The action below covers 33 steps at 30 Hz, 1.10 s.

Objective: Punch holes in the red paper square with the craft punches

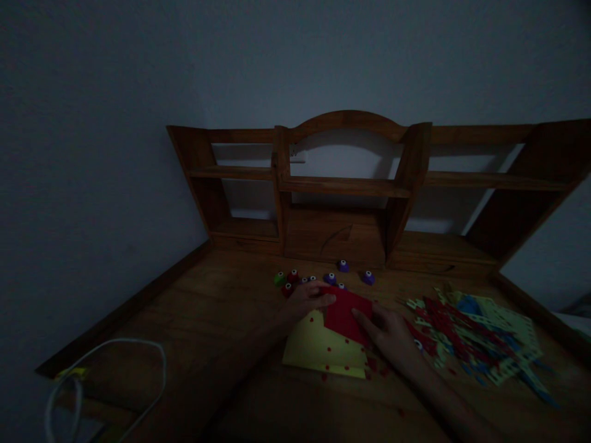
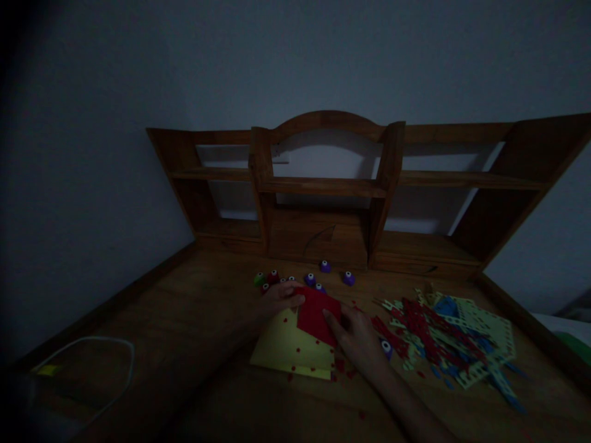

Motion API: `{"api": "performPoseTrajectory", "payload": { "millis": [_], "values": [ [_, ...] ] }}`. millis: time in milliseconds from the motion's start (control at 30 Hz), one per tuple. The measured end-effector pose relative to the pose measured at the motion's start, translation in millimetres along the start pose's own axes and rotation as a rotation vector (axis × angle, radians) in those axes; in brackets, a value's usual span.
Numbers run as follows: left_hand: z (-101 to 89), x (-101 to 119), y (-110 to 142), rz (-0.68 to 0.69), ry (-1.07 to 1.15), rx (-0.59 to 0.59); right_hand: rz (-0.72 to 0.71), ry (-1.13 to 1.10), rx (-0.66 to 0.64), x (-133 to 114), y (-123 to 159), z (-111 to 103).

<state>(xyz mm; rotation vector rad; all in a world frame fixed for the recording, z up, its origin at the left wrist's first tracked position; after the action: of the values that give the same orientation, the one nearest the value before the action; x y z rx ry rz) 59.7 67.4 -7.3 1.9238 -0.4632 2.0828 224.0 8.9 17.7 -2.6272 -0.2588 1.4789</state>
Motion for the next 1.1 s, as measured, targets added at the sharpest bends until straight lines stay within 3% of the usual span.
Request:
{"api": "performPoseTrajectory", "payload": {
  "millis": [133, 267, 500, 700, 900, 1100],
  "values": [
    [-13.1, 5.9, -2.1, 0.058, -0.076, 0.113, 0.026, -0.095, -0.006, 4.8, -1.0, -1.2],
    [-22.6, 5.7, -5.1, 0.114, -0.010, 0.184, 0.055, -0.134, 0.021, 6.6, -0.6, -6.1],
    [-28.3, 6.6, -2.1, 0.082, -0.123, 0.265, 0.166, -0.267, 0.087, 17.3, -1.1, -12.0],
    [-23.2, -8.5, -1.3, -0.019, 0.097, 0.236, 0.235, -0.422, 0.174, 35.9, -4.2, -19.5],
    [-16.9, -9.4, -7.5, 0.032, 0.354, 0.143, 0.213, -0.386, 0.164, 37.0, -4.9, -19.7],
    [-14.0, -11.8, -7.5, -0.030, 0.377, 0.125, 0.197, -0.338, 0.170, 28.9, -2.9, -19.2]
  ]
}}
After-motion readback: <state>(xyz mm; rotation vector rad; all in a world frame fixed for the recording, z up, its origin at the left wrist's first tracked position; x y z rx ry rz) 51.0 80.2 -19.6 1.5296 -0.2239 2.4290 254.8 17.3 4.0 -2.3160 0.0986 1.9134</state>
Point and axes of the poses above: each hand's wrist, its own y-axis away from the middle knuckle, its own z-axis out of the palm, x = y × z, the point moved 9 cm from there along -y, towards the middle knuckle, and after that the axes turned 3 degrees about z, right-handed, at the moved point
